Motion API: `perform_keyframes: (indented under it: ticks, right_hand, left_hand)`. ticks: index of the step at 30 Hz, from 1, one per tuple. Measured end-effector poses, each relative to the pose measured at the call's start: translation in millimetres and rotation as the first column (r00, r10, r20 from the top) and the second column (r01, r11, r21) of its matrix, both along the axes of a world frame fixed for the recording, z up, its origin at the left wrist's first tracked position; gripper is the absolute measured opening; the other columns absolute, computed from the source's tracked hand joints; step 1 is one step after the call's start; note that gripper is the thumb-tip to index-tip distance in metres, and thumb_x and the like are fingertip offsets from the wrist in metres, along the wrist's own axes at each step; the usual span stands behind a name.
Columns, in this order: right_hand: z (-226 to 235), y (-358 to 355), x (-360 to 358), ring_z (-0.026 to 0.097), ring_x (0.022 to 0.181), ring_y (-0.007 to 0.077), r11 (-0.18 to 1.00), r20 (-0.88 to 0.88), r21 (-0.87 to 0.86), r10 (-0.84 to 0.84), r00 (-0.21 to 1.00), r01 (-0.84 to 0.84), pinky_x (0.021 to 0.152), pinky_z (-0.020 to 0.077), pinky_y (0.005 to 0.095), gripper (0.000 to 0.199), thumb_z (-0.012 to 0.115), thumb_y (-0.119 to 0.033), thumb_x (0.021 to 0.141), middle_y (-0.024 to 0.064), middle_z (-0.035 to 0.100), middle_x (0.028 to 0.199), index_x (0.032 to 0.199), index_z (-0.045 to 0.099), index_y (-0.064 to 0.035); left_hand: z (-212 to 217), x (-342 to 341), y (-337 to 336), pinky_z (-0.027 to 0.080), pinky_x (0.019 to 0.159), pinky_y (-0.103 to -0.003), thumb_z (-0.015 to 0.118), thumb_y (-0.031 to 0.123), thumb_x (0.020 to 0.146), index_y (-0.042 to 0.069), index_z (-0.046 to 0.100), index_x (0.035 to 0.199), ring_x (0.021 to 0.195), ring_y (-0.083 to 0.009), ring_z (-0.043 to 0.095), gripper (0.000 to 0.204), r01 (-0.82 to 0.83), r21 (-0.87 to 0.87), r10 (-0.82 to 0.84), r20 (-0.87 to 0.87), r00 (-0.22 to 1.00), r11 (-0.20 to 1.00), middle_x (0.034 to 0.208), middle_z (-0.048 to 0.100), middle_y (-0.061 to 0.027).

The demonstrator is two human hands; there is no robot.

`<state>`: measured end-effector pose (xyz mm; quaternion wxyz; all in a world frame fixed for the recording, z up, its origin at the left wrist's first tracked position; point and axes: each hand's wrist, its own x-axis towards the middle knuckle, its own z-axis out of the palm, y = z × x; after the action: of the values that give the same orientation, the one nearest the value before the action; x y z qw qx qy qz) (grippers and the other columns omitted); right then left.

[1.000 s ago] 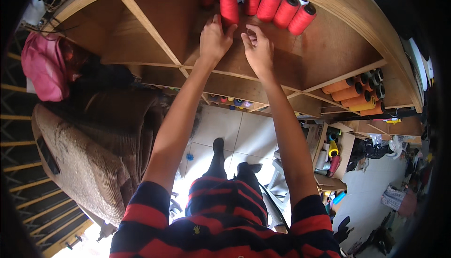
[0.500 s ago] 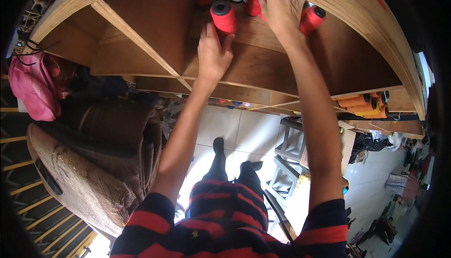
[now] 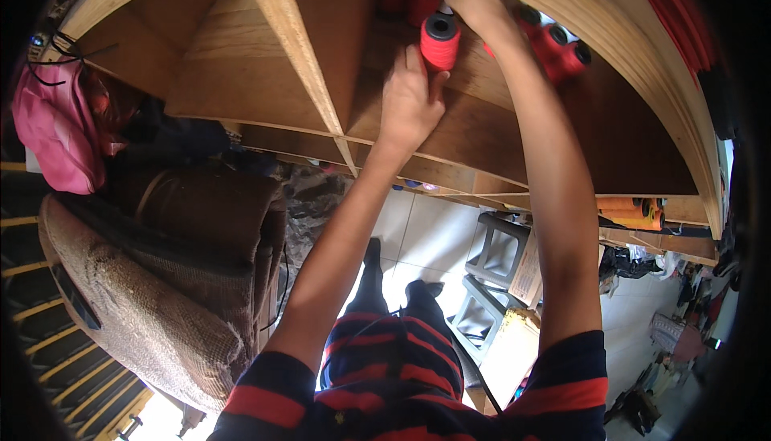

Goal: The person sorts through thread spools in cardboard boxes and places them onto wooden shelves. They repeatedly pick up spools, inspect them, and arrange them by color on the shelves.

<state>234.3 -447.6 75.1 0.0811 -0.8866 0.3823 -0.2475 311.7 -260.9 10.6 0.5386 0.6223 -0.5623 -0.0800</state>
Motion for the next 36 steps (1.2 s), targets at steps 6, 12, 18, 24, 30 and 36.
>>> perform_keyframes:
  ticks: [6,12,18,24,30,36]
  right_hand:
    - [-4,-6,-12,0.063,0.092,0.0258,0.998,0.101,0.063,0.024,0.995,-0.03,0.082,0.0475,0.0366,0.025,0.058,-0.014,0.091,0.011,0.069,0.105,0.114,0.065,-0.007]
    - [21,16,-52,0.064,0.089,0.023,0.999,0.18,0.039,-0.039,0.983,0.032,0.081,0.0486,0.0352,0.025,0.056,-0.014,0.093,0.0118,0.07,0.103,0.115,0.064,-0.0038]
    - [40,114,-96,0.065,0.082,0.0154,0.994,0.502,0.046,-0.11,0.858,0.101,0.077,0.0513,0.0298,0.018,0.049,-0.003,0.098,0.0105,0.07,0.102,0.11,0.061,0.0028]
    - [-4,177,-118,0.066,0.076,0.0125,0.975,0.657,0.222,-0.172,0.734,0.029,0.07,0.051,0.0241,0.017,0.053,0.005,0.092,0.0086,0.068,0.091,0.105,0.061,0.0002]
    - [-39,193,-133,0.067,0.074,0.0161,0.933,0.616,0.349,-0.301,0.728,0.09,0.066,0.0501,0.0264,0.015,0.056,0.004,0.089,0.012,0.067,0.093,0.103,0.062,0.0001]
    - [-49,193,-133,0.067,0.077,0.0189,0.938,0.637,0.329,-0.306,0.708,0.11,0.069,0.053,0.0293,0.017,0.054,0.006,0.087,0.0122,0.066,0.092,0.101,0.062,0.0004]
  left_hand:
    - [-2,-2,-1,0.047,0.077,-0.052,0.072,0.013,0.081,-0.005,0.049,0.103,0.09,-0.0485,0.056,0.036,0.007,0.033,-0.009,0.047,0.999,0.999,0.1,0.056,-0.0293]
    - [-7,-2,-4,0.046,0.08,-0.052,0.072,0.019,0.08,-0.003,0.052,0.102,0.095,-0.0452,0.057,0.037,-0.051,0.036,0.043,0.19,0.981,0.998,0.101,0.057,-0.0264]
    - [6,-22,-29,0.046,0.082,-0.052,0.072,0.019,0.078,-0.002,0.053,0.101,0.097,-0.0432,0.056,0.036,-0.045,0.075,0.026,0.231,0.973,0.996,0.103,0.055,-0.0227]
    - [-4,-28,-77,0.05,0.074,-0.052,0.072,0.018,0.075,0.0,0.056,0.102,0.088,-0.0439,0.061,0.036,-0.061,0.013,0.057,0.226,0.973,0.998,0.102,0.057,-0.0226]
    - [-16,-29,-105,0.052,0.075,-0.049,0.077,0.021,0.074,0.002,0.061,0.112,0.09,-0.0415,0.063,0.045,-0.051,-0.132,0.088,0.296,0.951,0.99,0.102,0.062,-0.0225]
    - [-19,-28,-109,0.046,0.084,-0.051,0.076,0.023,0.075,0.0,0.055,0.121,0.101,-0.0389,0.058,0.056,0.004,-0.049,0.008,0.247,0.969,0.999,0.109,0.059,-0.0204]
